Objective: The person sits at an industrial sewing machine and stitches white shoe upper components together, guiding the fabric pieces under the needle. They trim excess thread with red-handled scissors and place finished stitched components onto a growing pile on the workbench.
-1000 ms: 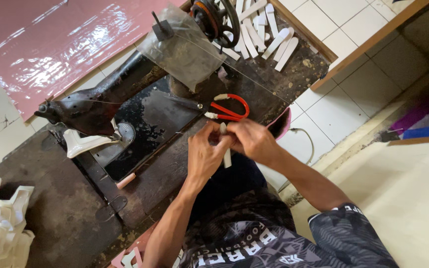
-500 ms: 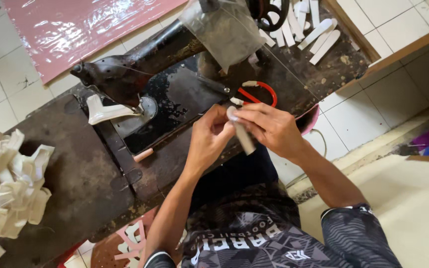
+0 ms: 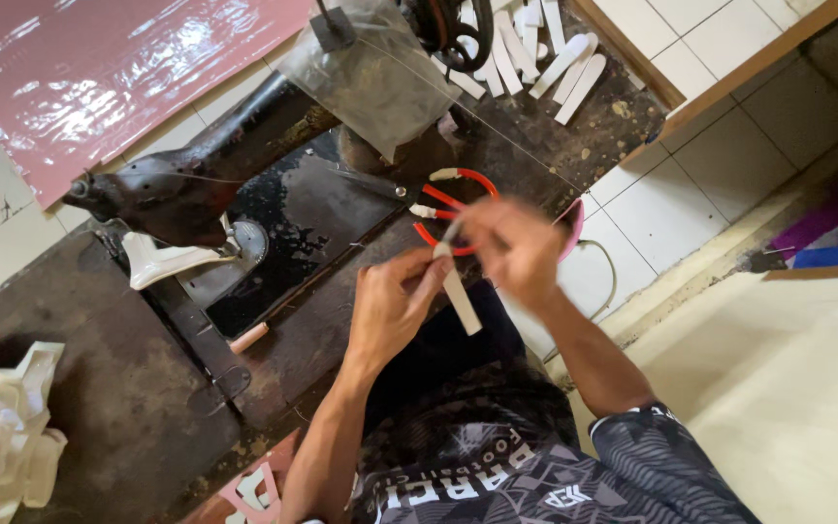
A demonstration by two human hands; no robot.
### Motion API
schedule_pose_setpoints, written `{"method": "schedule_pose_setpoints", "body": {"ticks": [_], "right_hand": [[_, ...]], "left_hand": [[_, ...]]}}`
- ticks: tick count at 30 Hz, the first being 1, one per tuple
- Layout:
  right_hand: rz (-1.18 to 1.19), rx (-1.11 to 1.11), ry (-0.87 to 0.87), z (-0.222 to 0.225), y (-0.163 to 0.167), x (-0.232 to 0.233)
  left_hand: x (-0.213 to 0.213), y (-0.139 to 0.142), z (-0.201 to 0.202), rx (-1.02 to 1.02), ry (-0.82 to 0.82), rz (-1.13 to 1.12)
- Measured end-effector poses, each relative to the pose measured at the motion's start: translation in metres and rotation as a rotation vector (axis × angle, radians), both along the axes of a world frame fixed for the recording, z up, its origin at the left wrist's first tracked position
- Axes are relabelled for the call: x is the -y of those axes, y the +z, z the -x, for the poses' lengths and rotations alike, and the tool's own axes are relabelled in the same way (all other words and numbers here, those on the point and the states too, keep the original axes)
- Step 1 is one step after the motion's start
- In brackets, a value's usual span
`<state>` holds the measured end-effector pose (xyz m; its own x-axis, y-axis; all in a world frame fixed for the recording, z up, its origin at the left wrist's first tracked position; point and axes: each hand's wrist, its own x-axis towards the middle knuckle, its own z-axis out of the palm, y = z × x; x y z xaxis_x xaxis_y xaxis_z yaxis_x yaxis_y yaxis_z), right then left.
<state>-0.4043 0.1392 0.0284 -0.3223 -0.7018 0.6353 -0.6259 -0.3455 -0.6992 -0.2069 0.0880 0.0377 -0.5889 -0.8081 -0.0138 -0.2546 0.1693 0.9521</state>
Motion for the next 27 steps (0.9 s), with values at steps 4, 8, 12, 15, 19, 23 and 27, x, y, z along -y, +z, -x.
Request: {"method": "schedule_pose_setpoints", "body": {"ticks": [4, 8, 12, 15, 19, 23, 27], "right_hand": [[-0.05, 0.412, -0.081, 0.051, 0.013, 0.001], [-0.315, 0.446, 0.034, 0.051, 0.001, -0.013], [-0.425, 0.583, 0.152, 0.028, -0.006, -0.013], [-0.418, 0.462, 0.187, 0.023, 0.001, -0.006], [0.05, 0.717, 0.225, 0.035, 0.014, -0.004], [-0.079, 0.627, 0.408, 0.021, 0.015, -0.013], [-0.453, 0.407, 0.456, -0.021, 0.017, -0.005]], "left_hand": [[0.02, 0.007, -0.01, 0.159, 0.115, 0.333], [0.036, 0.015, 0.004, 0.209, 0.341, 1.081], [0.022, 0.019, 0.03, -0.032, 0.206, 0.676], [0.015, 0.018, 0.04, -0.196, 0.091, 0.207], [0.011, 0.015, 0.031, -0.305, 0.17, -0.193], [0.009, 0.015, 0.015, -0.333, 0.177, -0.217], [-0.005, 0.016, -0.018, -0.11, 0.179, 0.201]]}}
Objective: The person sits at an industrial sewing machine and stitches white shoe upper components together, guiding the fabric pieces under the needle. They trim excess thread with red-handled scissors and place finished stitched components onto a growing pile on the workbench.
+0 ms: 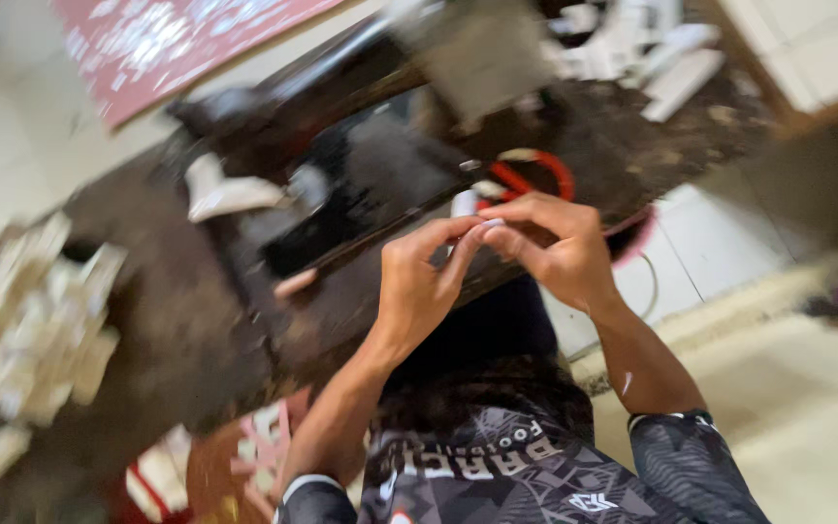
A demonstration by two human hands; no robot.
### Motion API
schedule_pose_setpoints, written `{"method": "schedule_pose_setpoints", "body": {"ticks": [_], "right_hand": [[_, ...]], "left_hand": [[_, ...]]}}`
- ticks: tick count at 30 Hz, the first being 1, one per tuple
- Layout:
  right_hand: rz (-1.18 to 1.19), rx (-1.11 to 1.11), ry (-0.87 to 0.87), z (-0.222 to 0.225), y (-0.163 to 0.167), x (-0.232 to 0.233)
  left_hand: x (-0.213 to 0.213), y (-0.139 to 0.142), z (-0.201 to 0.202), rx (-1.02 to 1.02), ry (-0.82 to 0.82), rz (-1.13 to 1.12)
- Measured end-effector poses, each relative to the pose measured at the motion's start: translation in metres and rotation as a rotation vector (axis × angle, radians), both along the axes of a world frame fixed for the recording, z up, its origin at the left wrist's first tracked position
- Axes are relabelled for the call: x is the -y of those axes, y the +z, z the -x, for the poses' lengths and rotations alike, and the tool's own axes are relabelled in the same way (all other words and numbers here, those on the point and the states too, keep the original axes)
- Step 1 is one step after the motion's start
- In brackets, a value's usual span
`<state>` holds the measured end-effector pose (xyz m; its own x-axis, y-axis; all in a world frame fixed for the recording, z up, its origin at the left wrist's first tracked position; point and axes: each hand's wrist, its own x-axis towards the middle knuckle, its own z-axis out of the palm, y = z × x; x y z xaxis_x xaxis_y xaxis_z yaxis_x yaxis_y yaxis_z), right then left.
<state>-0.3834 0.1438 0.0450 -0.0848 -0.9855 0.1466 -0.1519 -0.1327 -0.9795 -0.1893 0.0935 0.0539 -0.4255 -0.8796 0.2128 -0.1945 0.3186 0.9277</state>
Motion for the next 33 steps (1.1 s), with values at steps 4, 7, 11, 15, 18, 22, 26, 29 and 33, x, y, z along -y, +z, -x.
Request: {"method": "schedule_pose_setpoints", "body": {"ticks": [4, 7, 11, 15, 18, 22, 26, 29, 33], "right_hand": [[-0.026, -0.017, 0.055, -0.04, 0.008, 0.035], [-0.099, 0.021, 0.194, -0.068, 0.004, 0.083], [-0.064, -0.192, 0.348, -0.123, -0.019, 0.184], [-0.16, 0.399, 0.589, -0.16, -0.029, 0.259], [-0.061, 0.809, 0.774, -0.164, -0.025, 0.277], [0.386, -0.266, 0.392, -0.135, -0.038, 0.25], [-0.215, -0.372, 0.313, -0.117, -0.044, 0.211], [-0.279, -0.299, 0.426, -0.125, -0.037, 0.198], [-0.377, -0.379, 0.438, -0.142, -0.027, 0.199]], "left_hand": [[0.014, -0.005, -0.076, 0.096, 0.159, 0.222], [0.053, -0.015, -0.139, 0.306, 0.358, 0.41], [0.11, -0.026, -0.192, 0.424, 0.355, 0.571], [0.118, -0.027, -0.21, 0.642, 0.245, 0.531], [0.103, -0.027, -0.206, 0.832, 0.122, 0.334], [0.091, -0.029, -0.194, 0.668, 0.098, 0.428], [0.086, -0.037, -0.185, 0.646, 0.153, 0.643], [0.083, -0.043, -0.185, 0.609, 0.149, 0.724], [0.083, -0.049, -0.187, 0.597, 0.139, 0.709]]}}
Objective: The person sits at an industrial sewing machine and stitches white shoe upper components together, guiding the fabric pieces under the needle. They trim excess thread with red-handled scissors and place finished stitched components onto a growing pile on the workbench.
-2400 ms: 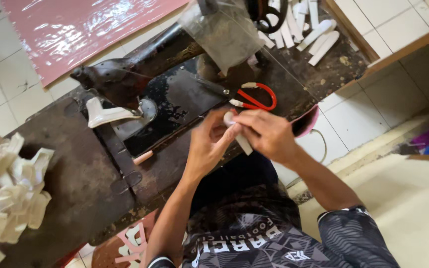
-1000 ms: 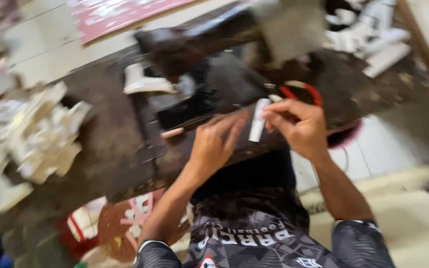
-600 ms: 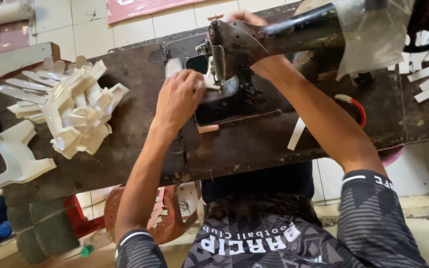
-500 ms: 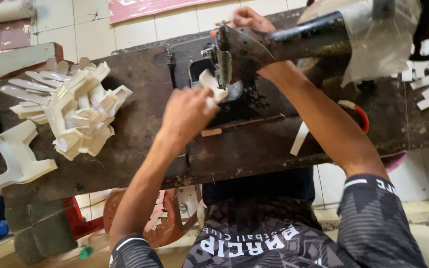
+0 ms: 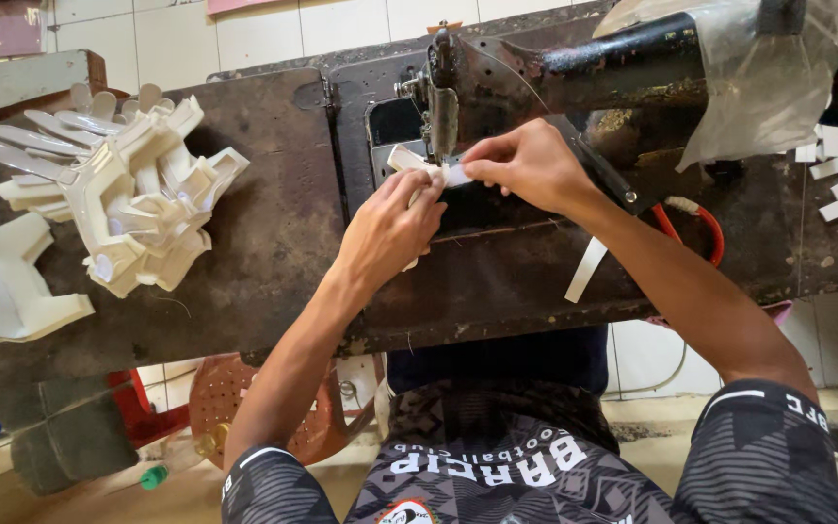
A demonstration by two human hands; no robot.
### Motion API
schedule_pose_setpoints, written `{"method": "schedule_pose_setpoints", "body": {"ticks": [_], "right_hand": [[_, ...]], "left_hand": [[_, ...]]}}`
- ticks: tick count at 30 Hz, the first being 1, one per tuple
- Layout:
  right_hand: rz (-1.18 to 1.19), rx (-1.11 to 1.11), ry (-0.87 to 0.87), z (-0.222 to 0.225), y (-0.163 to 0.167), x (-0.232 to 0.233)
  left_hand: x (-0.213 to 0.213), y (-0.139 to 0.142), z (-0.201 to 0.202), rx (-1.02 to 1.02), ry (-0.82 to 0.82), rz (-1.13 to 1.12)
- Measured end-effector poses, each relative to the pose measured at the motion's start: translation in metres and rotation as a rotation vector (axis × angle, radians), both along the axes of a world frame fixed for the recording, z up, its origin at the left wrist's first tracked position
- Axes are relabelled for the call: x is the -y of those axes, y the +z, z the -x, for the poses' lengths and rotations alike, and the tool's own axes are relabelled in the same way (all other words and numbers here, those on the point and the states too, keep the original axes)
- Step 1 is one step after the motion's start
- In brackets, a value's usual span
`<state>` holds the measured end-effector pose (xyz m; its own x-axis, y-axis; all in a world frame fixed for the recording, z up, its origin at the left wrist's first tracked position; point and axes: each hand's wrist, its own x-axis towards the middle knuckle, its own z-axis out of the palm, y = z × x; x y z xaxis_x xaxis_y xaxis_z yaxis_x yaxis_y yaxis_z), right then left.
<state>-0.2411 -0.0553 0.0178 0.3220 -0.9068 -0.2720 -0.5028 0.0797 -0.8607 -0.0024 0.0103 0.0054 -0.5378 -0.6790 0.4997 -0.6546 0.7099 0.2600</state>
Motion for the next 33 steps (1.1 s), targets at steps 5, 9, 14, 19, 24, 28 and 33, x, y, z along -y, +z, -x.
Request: {"method": "schedule_pose_setpoints", "body": {"ticks": [5, 9, 14, 19, 24, 28, 33], "right_hand": [[0.062, 0.096, 0.014, -0.012, -0.013, 0.01], [0.082, 0.237, 0.018, -0.012, -0.026, 0.012], [0.084, 0.071, 0.011, -0.011, -0.024, 0.011], [0.093, 0.133, 0.02, -0.013, -0.023, 0.01], [0.123, 0.18, 0.017, -0.016, -0.023, 0.012], [0.208, -0.112, 0.115, -0.015, 0.003, 0.001], [0.519, -0.201, 0.141, 0.056, 0.059, -0.043]], "left_hand": [[-0.001, -0.007, -0.002, 0.046, 0.007, 0.03], [-0.001, -0.013, -0.002, -0.013, 0.017, 0.047], [-0.002, -0.017, -0.003, -0.037, 0.029, -0.023], [-0.001, -0.018, -0.003, -0.013, 0.035, 0.0], [-0.001, -0.012, -0.001, -0.018, 0.034, 0.0], [-0.003, -0.001, 0.008, -0.011, 0.08, -0.042], [-0.001, 0.008, 0.015, 0.098, 0.108, -0.015]]}}
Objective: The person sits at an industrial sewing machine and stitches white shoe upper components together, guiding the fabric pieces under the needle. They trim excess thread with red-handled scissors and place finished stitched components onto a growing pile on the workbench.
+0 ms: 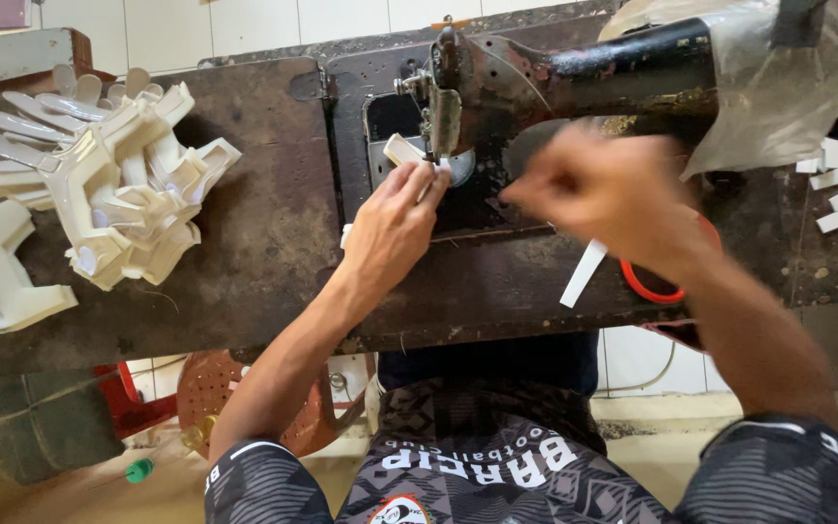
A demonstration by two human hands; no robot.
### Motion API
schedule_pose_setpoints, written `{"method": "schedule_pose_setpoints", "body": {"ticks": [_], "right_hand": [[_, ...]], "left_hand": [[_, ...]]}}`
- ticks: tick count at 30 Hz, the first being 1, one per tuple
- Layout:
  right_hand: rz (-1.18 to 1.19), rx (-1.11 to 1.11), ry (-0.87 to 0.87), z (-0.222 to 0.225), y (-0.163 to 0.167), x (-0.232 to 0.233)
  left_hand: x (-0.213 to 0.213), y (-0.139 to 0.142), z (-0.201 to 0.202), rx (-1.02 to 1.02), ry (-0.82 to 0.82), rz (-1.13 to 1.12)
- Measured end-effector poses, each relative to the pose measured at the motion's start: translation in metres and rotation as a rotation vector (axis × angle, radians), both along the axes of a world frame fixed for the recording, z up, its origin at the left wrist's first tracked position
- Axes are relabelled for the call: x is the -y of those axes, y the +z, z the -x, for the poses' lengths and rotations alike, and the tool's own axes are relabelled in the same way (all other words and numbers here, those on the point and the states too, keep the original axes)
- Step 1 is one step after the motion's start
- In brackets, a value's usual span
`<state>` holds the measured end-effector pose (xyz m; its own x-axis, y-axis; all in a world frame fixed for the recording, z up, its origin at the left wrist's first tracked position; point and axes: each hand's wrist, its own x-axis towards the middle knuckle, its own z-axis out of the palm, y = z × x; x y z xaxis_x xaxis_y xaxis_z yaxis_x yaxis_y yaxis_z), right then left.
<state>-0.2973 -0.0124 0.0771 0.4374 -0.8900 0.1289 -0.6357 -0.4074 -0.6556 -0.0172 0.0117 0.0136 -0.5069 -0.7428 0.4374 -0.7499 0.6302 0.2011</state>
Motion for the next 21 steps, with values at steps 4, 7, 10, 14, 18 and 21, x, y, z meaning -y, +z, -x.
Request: {"method": "schedule_pose_setpoints", "body": {"ticks": [4, 7, 10, 14, 18, 21], "right_hand": [[0.429, -0.095, -0.493, 0.111, 0.019, 0.025], [0.397, -0.233, -0.627, 0.167, -0.004, 0.048], [0.395, -0.195, -0.674, 0.188, -0.036, 0.046], [0.554, -0.085, -0.773, 0.166, -0.058, 0.014], [0.905, 0.039, -0.677, 0.102, -0.046, -0.028], [0.773, 0.0, -0.128, 0.026, -0.054, -0.033]], "left_hand": [[0.001, 0.001, -0.001, -0.017, -0.015, -0.021], [0.001, 0.0, -0.001, -0.018, -0.011, -0.009], [0.002, -0.001, 0.0, -0.012, -0.015, -0.019], [0.001, -0.004, -0.002, -0.002, -0.013, -0.023], [0.001, -0.011, -0.007, 0.024, -0.033, -0.016], [0.006, -0.015, -0.019, -0.039, -0.094, -0.054]]}}
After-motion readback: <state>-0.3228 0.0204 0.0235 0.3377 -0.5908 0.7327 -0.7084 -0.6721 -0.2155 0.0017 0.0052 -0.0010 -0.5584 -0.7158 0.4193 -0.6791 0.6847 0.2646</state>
